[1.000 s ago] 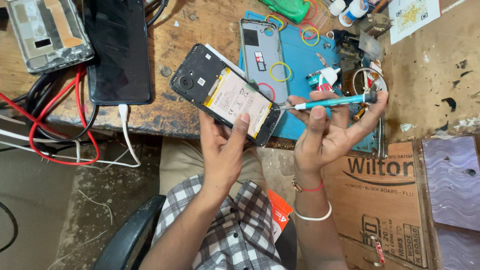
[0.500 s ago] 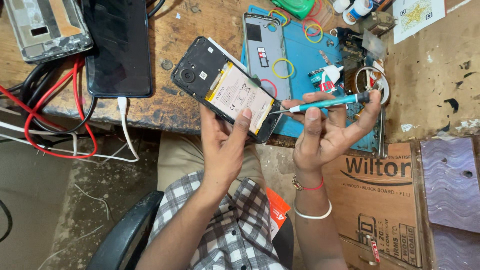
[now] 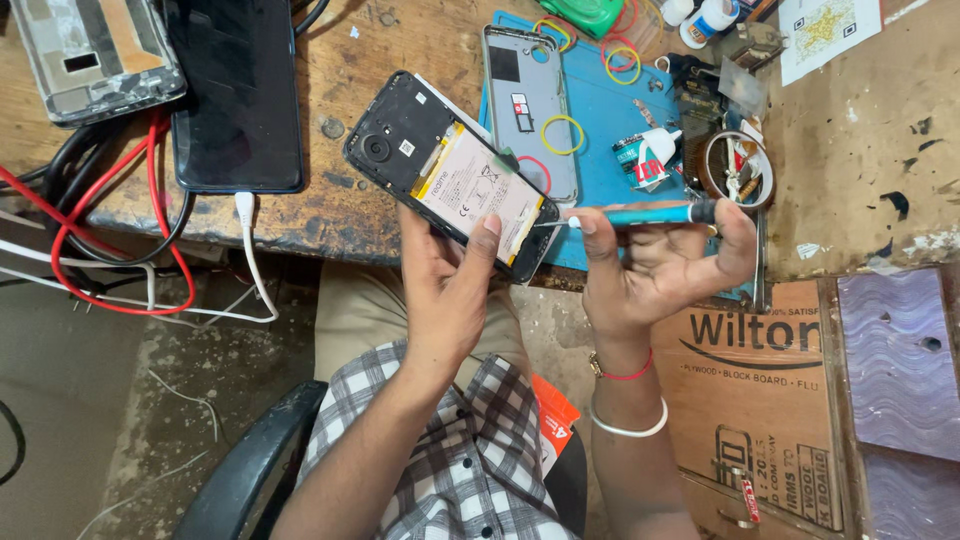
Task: The person uses a screwdriver to remove screws from the back of a disassembled smartphone. They repeatedly probe the internal components and battery area with the tool while holding the device in their lap.
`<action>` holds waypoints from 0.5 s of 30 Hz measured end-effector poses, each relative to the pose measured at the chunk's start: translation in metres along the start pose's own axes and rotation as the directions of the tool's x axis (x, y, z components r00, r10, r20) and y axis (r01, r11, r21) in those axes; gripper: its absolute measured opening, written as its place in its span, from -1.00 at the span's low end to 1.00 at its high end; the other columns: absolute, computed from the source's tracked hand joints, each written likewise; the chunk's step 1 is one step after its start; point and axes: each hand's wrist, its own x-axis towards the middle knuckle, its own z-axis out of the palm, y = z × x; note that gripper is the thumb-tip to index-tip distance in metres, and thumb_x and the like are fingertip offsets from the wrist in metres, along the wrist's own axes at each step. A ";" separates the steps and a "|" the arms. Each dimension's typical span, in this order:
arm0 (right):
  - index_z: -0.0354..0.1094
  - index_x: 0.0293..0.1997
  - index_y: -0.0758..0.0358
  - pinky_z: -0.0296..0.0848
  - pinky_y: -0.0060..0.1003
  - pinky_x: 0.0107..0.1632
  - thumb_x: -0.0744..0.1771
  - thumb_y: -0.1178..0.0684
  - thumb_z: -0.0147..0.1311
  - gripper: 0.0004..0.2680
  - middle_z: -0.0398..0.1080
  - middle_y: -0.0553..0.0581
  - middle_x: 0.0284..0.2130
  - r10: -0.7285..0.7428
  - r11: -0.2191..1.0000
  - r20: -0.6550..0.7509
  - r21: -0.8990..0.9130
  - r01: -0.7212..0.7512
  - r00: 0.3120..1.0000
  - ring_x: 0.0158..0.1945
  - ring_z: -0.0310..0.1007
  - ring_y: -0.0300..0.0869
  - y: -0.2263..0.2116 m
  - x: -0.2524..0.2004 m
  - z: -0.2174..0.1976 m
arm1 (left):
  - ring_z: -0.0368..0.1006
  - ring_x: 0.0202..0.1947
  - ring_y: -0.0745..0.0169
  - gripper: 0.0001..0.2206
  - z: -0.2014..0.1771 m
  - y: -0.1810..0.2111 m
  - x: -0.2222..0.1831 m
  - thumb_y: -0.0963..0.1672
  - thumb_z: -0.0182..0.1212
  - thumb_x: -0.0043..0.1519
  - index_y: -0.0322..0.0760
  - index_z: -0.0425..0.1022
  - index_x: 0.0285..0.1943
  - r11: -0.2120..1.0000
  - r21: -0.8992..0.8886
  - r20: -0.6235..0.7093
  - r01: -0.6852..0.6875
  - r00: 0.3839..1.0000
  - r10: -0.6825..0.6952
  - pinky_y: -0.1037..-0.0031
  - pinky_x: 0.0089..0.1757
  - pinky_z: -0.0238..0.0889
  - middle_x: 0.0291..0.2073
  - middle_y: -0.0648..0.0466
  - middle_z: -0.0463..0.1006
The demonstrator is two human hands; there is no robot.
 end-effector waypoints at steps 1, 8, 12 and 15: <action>-0.27 0.44 -0.05 0.64 -0.12 0.00 0.45 0.27 0.19 -0.45 0.23 0.34 0.05 -0.010 1.000 0.003 -0.025 0.010 1.000 -0.07 0.50 0.01 -0.001 0.002 -0.003 | 0.36 0.25 0.28 -0.50 0.000 -0.001 0.001 -0.29 0.15 0.41 -0.35 0.06 0.50 1.000 -0.005 -0.004 -0.001 1.000 0.001 0.39 0.26 0.26 0.24 -0.02 0.39; -0.12 0.25 0.15 0.71 -0.21 -0.18 0.40 0.36 0.22 -0.55 0.29 0.32 -0.05 0.078 0.997 -0.016 -0.018 -0.078 0.997 -0.19 0.55 -0.08 -0.017 0.017 -0.015 | 0.33 0.28 0.29 -0.50 0.000 -0.005 0.000 -0.30 0.13 0.42 -0.34 0.05 0.52 0.999 0.001 0.004 -0.035 0.999 0.035 0.40 0.30 0.23 0.26 -0.02 0.37; -0.14 0.21 0.16 0.67 -0.30 -0.11 0.39 0.32 0.13 -0.60 0.29 0.28 0.08 0.234 0.958 0.076 0.151 -0.244 0.969 -0.09 0.57 -0.10 -0.026 0.029 -0.019 | 0.34 0.27 0.28 -0.49 0.000 -0.005 0.002 -0.30 0.12 0.41 -0.33 0.04 0.51 0.999 0.010 0.006 -0.038 0.999 0.038 0.41 0.29 0.23 0.26 -0.02 0.37; -0.10 0.24 0.13 0.64 -0.33 -0.07 0.45 0.38 0.20 -0.58 0.32 0.25 -0.03 0.187 0.981 0.091 0.041 -0.191 0.978 -0.13 0.53 -0.13 -0.027 0.026 -0.020 | 0.34 0.26 0.28 -0.50 0.000 -0.005 0.001 -0.31 0.12 0.41 -0.34 0.05 0.50 1.000 0.003 0.003 -0.018 1.000 0.018 0.40 0.26 0.25 0.25 -0.02 0.37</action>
